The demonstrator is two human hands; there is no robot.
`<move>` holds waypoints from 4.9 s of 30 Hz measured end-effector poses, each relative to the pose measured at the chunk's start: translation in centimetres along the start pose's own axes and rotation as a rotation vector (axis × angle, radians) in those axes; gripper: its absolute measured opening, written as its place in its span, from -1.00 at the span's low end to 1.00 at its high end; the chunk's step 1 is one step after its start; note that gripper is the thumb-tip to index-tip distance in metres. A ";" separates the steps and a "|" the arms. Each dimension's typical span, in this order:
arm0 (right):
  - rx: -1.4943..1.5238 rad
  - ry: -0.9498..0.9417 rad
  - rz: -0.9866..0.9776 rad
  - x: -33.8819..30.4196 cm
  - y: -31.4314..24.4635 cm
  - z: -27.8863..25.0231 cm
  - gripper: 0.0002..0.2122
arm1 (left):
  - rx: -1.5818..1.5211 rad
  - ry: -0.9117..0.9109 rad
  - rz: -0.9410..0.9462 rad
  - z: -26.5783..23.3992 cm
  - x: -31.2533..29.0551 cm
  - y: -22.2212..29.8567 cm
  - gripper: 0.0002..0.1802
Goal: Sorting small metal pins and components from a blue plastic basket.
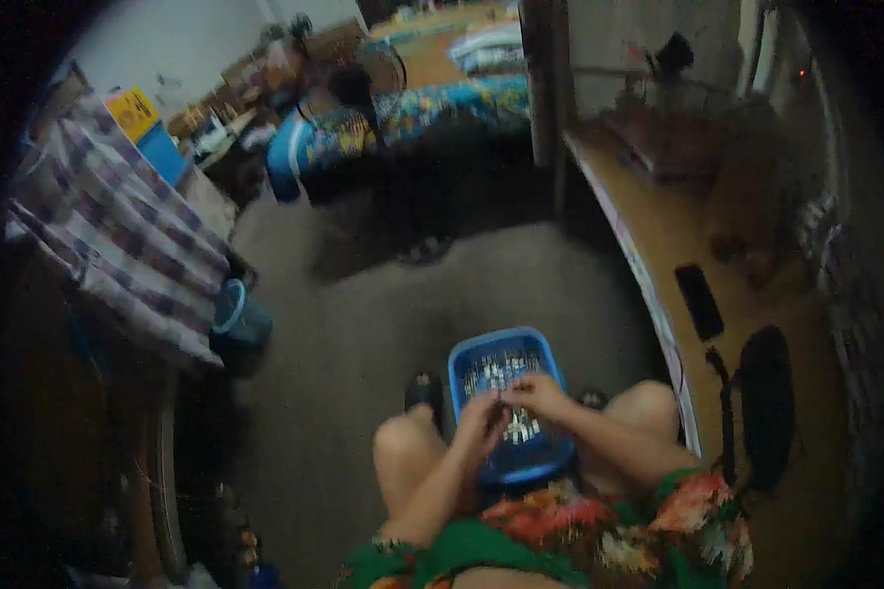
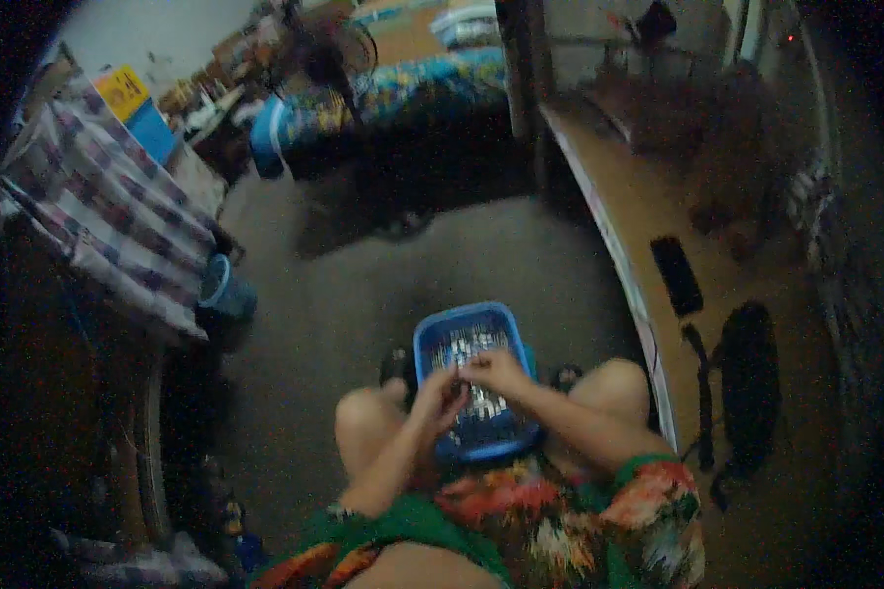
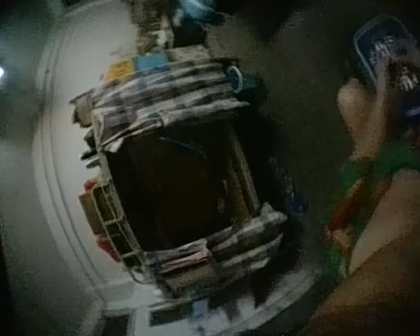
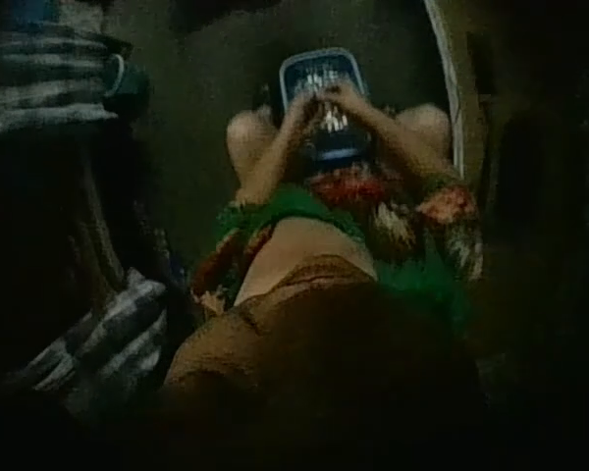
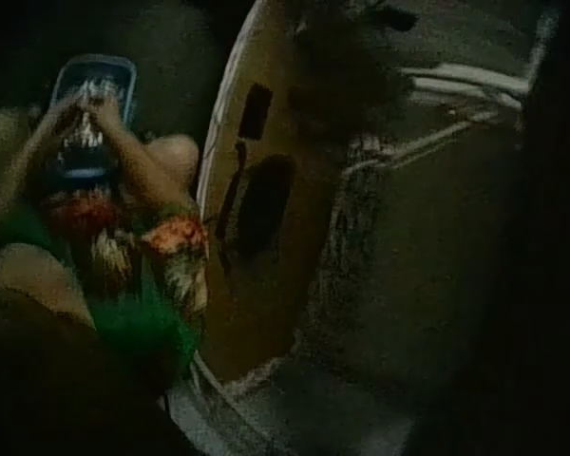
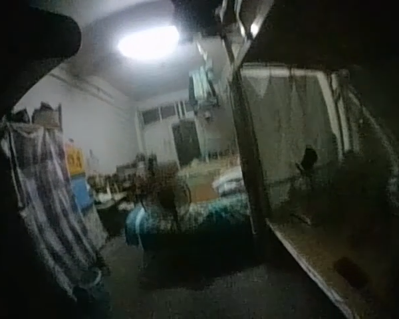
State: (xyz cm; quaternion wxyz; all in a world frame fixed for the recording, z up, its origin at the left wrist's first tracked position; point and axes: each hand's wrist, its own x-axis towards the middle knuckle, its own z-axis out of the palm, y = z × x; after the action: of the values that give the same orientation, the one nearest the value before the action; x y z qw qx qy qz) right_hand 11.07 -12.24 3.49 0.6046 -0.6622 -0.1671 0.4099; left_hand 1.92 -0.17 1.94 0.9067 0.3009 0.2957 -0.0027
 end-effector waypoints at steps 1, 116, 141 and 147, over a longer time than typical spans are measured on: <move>-0.118 0.037 -0.091 0.7 1.3 -0.5 -0.83 | -0.049 -0.014 -0.035 -0.5 0.7 -0.2 -0.85; 0.346 -0.060 0.260 1.1 0.1 -1.3 -0.86 | -0.149 -0.023 -0.009 -1.1 1.8 0.1 -0.67; 0.456 -0.111 0.281 1.6 0.9 -1.6 -0.84 | -0.051 -0.046 0.037 -0.9 1.5 0.1 -0.72; 0.492 -0.079 0.280 1.4 0.4 -1.4 -0.86 | -0.062 -0.009 0.019 -0.7 1.5 0.1 -0.76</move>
State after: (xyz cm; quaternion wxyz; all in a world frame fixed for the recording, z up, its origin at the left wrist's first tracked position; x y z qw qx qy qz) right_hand 12.85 -12.26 2.59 0.6778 -0.4956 0.0071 0.5430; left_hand 2.77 0.55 0.74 0.9169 0.2753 0.2886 0.0136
